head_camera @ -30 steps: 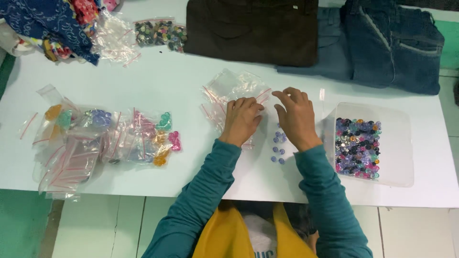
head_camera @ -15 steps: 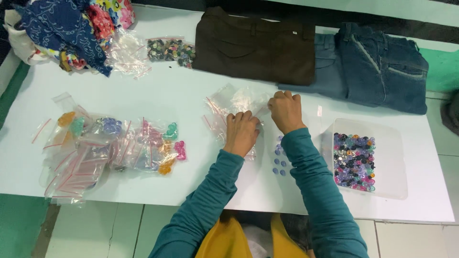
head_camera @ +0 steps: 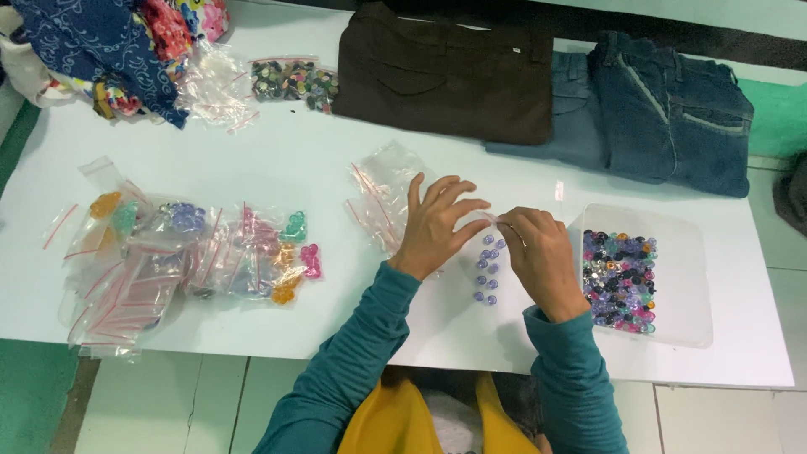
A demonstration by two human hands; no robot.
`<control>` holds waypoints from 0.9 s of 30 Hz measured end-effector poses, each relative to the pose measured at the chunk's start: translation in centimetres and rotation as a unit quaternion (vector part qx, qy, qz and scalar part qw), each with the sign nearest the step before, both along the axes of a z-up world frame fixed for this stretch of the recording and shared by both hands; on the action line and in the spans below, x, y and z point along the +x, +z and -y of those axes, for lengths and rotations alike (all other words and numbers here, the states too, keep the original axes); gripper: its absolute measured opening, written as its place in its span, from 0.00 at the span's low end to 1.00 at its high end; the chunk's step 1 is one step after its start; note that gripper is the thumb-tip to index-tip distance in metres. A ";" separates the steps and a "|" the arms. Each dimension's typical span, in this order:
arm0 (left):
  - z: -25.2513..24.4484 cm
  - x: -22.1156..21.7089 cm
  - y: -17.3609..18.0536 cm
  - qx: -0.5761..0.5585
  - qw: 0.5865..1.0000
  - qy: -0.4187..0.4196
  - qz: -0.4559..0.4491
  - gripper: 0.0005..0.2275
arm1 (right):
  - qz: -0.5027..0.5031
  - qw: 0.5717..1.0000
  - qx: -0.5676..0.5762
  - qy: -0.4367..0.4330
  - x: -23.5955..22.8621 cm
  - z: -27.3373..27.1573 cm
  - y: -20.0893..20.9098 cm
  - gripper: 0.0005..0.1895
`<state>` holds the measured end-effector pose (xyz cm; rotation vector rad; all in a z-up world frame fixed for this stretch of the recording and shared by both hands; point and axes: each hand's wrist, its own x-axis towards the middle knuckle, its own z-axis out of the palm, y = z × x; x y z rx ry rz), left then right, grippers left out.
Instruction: Sorting small purple buttons from a container and placing them into small plastic bags
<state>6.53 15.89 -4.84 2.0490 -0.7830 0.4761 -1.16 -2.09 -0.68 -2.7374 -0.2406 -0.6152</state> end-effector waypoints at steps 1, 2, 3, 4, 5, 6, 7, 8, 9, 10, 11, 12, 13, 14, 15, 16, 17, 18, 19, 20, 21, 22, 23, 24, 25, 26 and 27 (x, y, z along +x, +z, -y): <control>0.2 -0.1 0.1 0.001 1.000 -0.002 0.002 0.13 | 0.002 1.000 0.001 -0.002 0.0 -0.3 0.2 0.04; 0.4 -0.3 0.3 -0.028 1.000 -0.013 -0.005 0.08 | 0.025 0.999 0.039 -0.003 0.0 -0.6 0.4 0.05; 0.5 -0.6 0.3 -0.057 0.998 -0.022 -0.014 0.05 | 0.046 0.996 0.077 -0.002 -0.1 -0.9 0.5 0.07; 0.5 -0.7 0.3 -0.056 0.998 -0.023 -0.014 0.05 | 0.046 0.996 0.078 -0.003 -0.3 -0.8 0.2 0.07; 0.5 -0.6 0.4 -0.062 0.998 -0.021 -0.026 0.04 | 0.072 0.992 0.102 -0.001 -0.3 -0.6 -0.1 0.08; 0.5 -0.5 0.4 -0.067 0.997 -0.018 -0.039 0.04 | 0.097 0.987 0.126 0.001 -0.4 -0.5 -0.4 0.10; 0.5 -0.5 0.1 -0.065 0.997 -0.017 -0.039 0.04 | 0.097 0.987 0.128 0.002 -0.4 -0.6 -0.5 0.10; 0.6 -0.4 -0.3 -0.063 0.997 -0.020 -0.037 0.04 | 0.100 0.984 0.147 0.023 -0.5 -0.7 -0.7 0.10; 0.7 -0.2 -0.5 -0.062 0.997 -0.024 -0.034 0.05 | 0.103 0.980 0.164 0.041 -0.5 -0.8 -0.8 0.09; 0.7 -0.2 -0.6 -0.060 0.997 -0.025 -0.034 0.05 | 0.104 0.980 0.166 0.040 -0.4 -0.8 -1.1 0.09; 0.8 -0.2 -0.7 -0.052 0.998 -0.023 -0.031 0.06 | 0.105 0.978 0.172 0.052 -0.4 -0.8 -1.3 0.09; 0.9 -0.3 -0.8 -0.044 0.998 -0.021 -0.029 0.07 | 0.105 0.976 0.179 0.065 -0.3 -0.7 -1.6 0.09; 1.0 -0.3 -1.0 -0.043 0.998 -0.021 -0.030 0.07 | 0.105 0.976 0.180 0.064 -0.4 -0.5 -1.9 0.09; 1.1 -0.3 -1.2 -0.044 0.998 -0.013 -0.032 0.08 | 0.106 0.977 0.175 0.060 -0.4 -0.3 -2.3 0.09; 1.2 -0.3 -1.4 -0.046 0.998 -0.005 -0.034 0.08 | 0.108 0.978 0.170 0.057 -0.4 0.0 -2.6 0.10; 1.2 -0.3 -1.5 -0.045 0.998 -0.005 -0.035 0.08 | 0.108 0.978 0.172 0.056 -0.5 -0.1 -2.6 0.10; 1.4 -0.3 -1.6 -0.046 0.999 -0.008 -0.025 0.08 | 0.112 0.978 0.169 0.057 -0.4 -0.1 -2.6 0.11; 1.5 -0.3 -1.7 -0.048 0.999 -0.010 -0.014 0.07 | 0.116 0.977 0.166 0.057 -0.4 -0.1 -2.5 0.12; 1.6 -0.2 -1.7 -0.046 0.999 -0.010 -0.015 0.07 | 0.116 0.977 0.168 0.057 -0.3 0.0 -2.8 0.12; 1.7 -0.1 -1.7 -0.045 0.999 -0.009 -0.006 0.08 | 0.122 0.976 0.172 0.059 -0.2 0.1 -3.0 0.12; 1.7 -0.3 -1.8 -0.043 0.999 -0.009 -0.002 0.08 | 0.125 0.974 0.178 0.059 -0.5 0.2 -3.3 0.12; 1.8 -0.7 -2.0 -0.041 0.999 -0.009 -0.005 0.08 | 0.121 0.975 0.179 0.057 -0.7 0.1 -3.5 0.12; 2.0 -0.7 -2.1 -0.037 0.999 -0.013 -0.001 0.09 | 0.130 0.974 0.179 0.058 -0.7 0.1 -3.6 0.09; 2.2 -0.8 -2.2 -0.032 0.999 -0.017 0.004 0.09 | 0.138 0.972 0.178 0.058 -0.6 0.1 -3.7 0.06; 2.3 -1.0 -2.0 -0.032 0.999 -0.017 0.004 0.09 | 0.138 0.972 0.179 0.058 -0.7 0.1 -3.4 0.06; 2.5 -1.2 -1.7 -0.026 0.999 -0.025 -0.008 0.12 | 0.141 0.971 0.183 0.062 -0.8 0.0 -3.1 0.05; 2.5 -1.4 -1.5 -0.021 0.999 -0.031 -0.020 0.14 | 0.143 0.969 0.188 0.068 -0.8 -0.1 -2.8 0.04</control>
